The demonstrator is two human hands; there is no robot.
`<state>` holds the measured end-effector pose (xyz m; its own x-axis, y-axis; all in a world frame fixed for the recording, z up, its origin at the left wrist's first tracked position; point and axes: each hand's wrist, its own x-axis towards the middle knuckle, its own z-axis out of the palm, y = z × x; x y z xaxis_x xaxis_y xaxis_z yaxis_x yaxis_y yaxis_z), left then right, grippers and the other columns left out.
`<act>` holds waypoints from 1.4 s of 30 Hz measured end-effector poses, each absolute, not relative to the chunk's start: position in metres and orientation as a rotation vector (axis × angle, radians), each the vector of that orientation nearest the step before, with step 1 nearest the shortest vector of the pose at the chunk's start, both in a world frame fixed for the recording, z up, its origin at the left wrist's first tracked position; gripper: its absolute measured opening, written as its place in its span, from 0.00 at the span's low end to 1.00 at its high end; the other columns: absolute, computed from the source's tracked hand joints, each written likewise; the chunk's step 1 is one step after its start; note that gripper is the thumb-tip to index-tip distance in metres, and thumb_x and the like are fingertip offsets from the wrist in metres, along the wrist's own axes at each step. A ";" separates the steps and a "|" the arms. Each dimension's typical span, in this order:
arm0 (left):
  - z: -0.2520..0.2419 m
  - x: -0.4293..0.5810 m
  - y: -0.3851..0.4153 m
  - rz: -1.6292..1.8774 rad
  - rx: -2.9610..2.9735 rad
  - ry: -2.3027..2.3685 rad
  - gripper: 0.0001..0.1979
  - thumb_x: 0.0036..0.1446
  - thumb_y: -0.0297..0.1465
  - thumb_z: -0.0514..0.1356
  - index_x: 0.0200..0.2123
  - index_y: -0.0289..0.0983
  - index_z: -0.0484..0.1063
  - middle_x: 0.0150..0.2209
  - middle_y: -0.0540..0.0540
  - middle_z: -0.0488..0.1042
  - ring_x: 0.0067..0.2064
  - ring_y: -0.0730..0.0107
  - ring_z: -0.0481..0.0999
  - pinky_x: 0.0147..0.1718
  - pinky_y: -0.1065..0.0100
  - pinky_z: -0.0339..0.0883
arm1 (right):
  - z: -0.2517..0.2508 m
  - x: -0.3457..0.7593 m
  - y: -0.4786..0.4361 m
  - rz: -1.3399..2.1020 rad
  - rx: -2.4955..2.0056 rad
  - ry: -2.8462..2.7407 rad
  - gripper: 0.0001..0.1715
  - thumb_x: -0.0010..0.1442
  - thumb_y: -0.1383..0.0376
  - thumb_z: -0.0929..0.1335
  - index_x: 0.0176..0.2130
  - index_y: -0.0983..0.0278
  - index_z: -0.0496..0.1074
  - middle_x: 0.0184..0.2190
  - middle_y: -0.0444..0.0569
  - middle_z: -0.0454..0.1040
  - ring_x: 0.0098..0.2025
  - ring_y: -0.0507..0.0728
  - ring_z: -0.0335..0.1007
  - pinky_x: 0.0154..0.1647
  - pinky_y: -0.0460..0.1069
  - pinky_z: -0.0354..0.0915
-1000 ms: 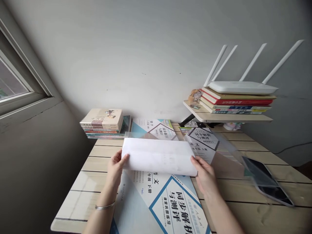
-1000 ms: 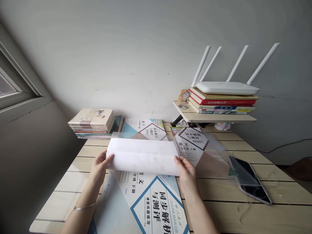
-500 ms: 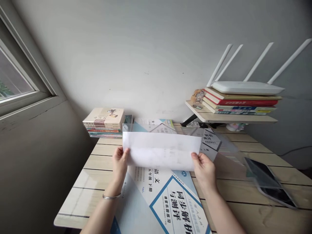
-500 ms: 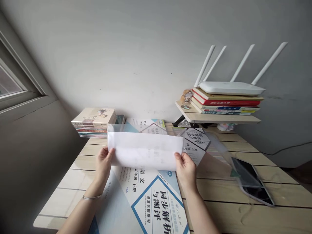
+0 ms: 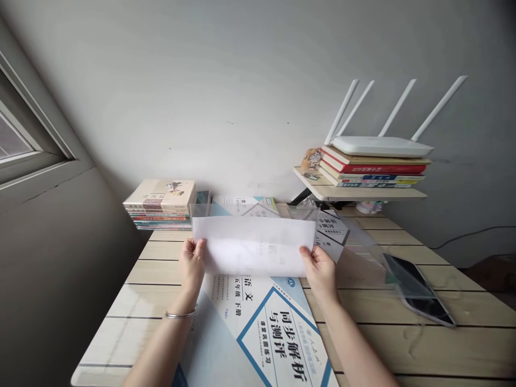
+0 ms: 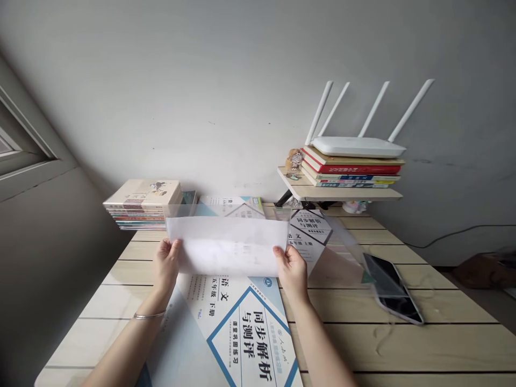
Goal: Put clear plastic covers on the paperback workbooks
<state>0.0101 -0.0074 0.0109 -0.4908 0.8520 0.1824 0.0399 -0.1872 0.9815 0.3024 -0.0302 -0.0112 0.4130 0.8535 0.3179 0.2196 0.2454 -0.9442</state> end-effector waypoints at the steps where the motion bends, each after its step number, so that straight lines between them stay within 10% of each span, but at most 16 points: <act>1: 0.010 0.010 -0.006 1.751 1.042 1.472 0.14 0.50 0.40 0.60 0.25 0.37 0.62 0.24 0.54 0.63 0.26 0.76 0.61 0.25 0.74 0.55 | -0.012 0.303 -0.030 0.639 -1.237 -1.105 0.22 0.51 0.49 0.69 0.36 0.65 0.69 0.30 0.49 0.75 0.34 0.57 0.69 0.34 0.48 0.65; 9: 0.019 -0.002 -0.014 1.448 1.061 1.187 0.22 0.42 0.41 0.66 0.39 0.34 0.71 0.36 0.43 0.75 0.35 0.65 0.73 0.33 0.68 0.65 | -0.029 0.310 -0.028 0.573 -1.328 -0.997 0.23 0.50 0.48 0.69 0.30 0.65 0.69 0.26 0.48 0.74 0.28 0.54 0.66 0.29 0.47 0.62; 21: -0.003 0.013 -0.001 1.564 1.092 1.384 0.14 0.49 0.41 0.61 0.28 0.35 0.68 0.23 0.52 0.67 0.26 0.75 0.64 0.25 0.73 0.57 | -0.026 0.305 -0.030 0.688 -1.191 -0.914 0.23 0.46 0.51 0.72 0.35 0.65 0.70 0.32 0.49 0.76 0.33 0.56 0.70 0.32 0.48 0.66; 29: 0.013 -0.002 -0.012 1.391 1.160 1.063 0.25 0.39 0.34 0.69 0.43 0.37 0.69 0.44 0.42 0.74 0.44 0.61 0.73 0.41 0.66 0.67 | -0.033 0.305 -0.023 0.616 -1.268 -0.881 0.22 0.47 0.50 0.71 0.35 0.65 0.71 0.33 0.51 0.77 0.35 0.58 0.71 0.37 0.51 0.66; 42: -0.006 0.006 0.004 1.464 1.159 1.419 0.19 0.45 0.39 0.65 0.39 0.36 0.68 0.37 0.45 0.73 0.38 0.67 0.72 0.36 0.68 0.65 | -0.027 0.308 -0.021 0.904 -1.302 -0.993 0.30 0.40 0.54 0.75 0.40 0.64 0.66 0.36 0.55 0.78 0.38 0.62 0.74 0.39 0.55 0.69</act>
